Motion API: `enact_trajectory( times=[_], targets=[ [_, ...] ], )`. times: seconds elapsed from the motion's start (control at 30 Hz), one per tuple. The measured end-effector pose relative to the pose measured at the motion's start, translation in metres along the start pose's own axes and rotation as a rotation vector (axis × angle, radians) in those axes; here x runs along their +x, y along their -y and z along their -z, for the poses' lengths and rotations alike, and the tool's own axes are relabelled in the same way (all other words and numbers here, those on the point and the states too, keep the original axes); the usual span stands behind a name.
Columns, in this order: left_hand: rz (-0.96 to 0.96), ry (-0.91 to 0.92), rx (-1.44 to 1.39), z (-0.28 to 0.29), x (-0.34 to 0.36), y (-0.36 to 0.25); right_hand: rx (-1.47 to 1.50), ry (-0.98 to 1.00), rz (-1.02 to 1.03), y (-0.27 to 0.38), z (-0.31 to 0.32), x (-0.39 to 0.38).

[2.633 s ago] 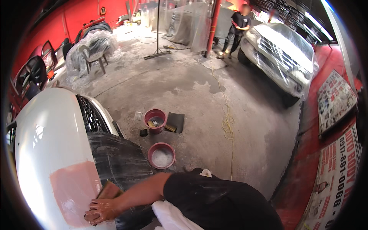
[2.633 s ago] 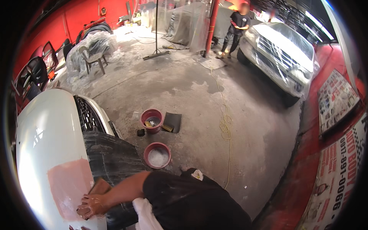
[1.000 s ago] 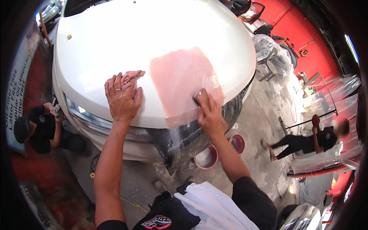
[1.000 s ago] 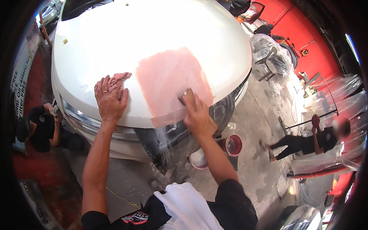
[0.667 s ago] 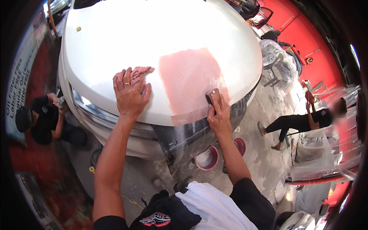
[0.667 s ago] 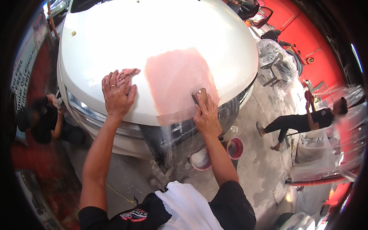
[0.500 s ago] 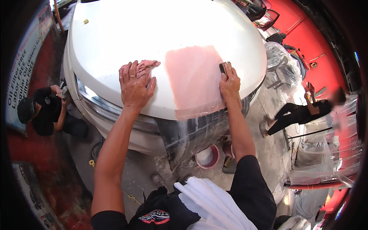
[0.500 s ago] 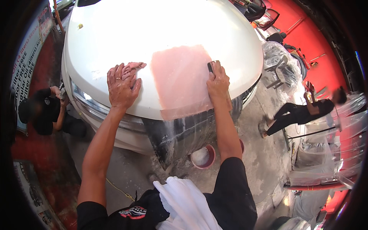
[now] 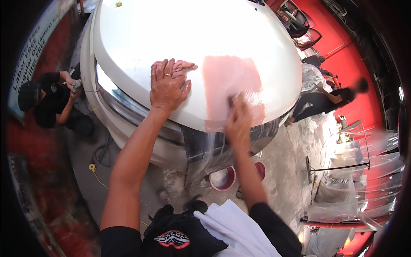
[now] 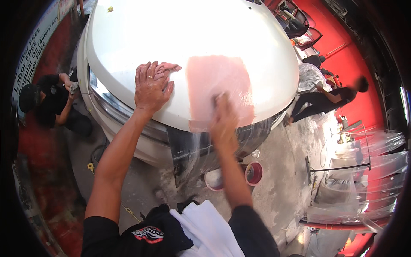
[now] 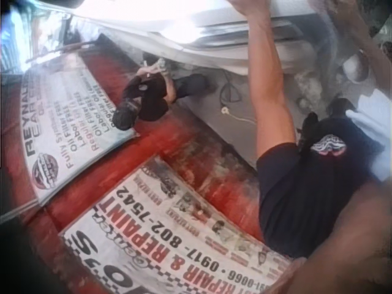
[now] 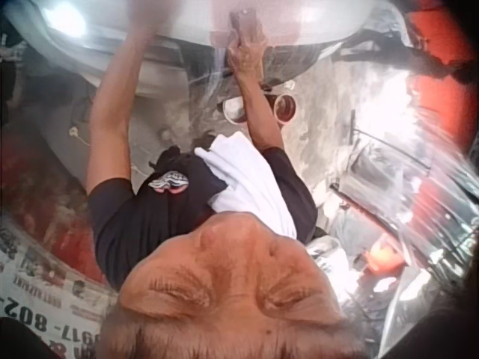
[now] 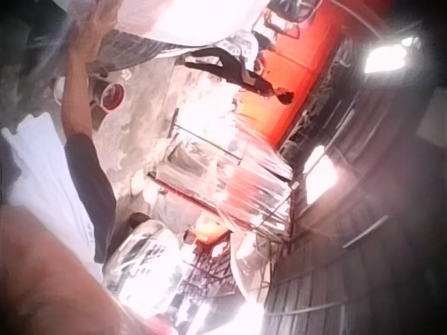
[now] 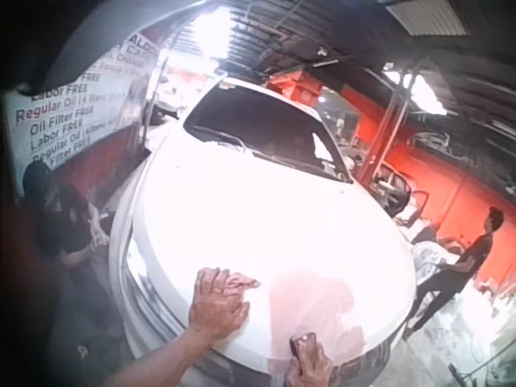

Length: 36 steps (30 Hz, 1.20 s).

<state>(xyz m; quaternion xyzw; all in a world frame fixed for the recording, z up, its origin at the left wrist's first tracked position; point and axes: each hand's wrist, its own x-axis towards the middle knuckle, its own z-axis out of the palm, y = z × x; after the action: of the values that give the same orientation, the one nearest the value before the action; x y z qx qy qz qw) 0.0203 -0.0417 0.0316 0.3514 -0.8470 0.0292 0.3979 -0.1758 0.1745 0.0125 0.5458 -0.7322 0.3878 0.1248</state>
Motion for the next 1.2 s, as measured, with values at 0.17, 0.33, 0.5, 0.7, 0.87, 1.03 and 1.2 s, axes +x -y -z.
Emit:
enact_trajectory(
  times=[0.17,0.33,0.5,0.7,0.87,1.03,1.2],
  targets=[
    [-0.002,0.031,-0.056,-0.001,-0.002,-0.015,-0.308,-0.074,0.01,-0.011,0.001,0.042],
    [-0.016,0.026,-0.041,-0.001,0.0,-0.017,-0.213,-0.044,-0.05,-0.003,0.014,0.078],
    [0.003,-0.015,-0.065,-0.005,-0.01,-0.005,-0.364,-0.054,0.123,0.047,-0.022,-0.033],
    [-0.016,0.03,-0.106,-0.003,0.001,-0.022,-0.281,0.0,-0.139,0.003,0.005,0.11],
    [0.019,0.022,-0.008,0.0,-0.005,-0.002,-0.289,-0.044,0.029,0.051,-0.031,-0.042],
    [-0.011,0.024,-0.042,-0.002,0.001,-0.02,-0.294,0.014,-0.216,0.051,-0.005,0.086],
    [0.028,0.018,-0.009,-0.002,-0.004,0.002,-0.172,-0.043,-0.018,0.076,-0.027,-0.012]
  ],
)
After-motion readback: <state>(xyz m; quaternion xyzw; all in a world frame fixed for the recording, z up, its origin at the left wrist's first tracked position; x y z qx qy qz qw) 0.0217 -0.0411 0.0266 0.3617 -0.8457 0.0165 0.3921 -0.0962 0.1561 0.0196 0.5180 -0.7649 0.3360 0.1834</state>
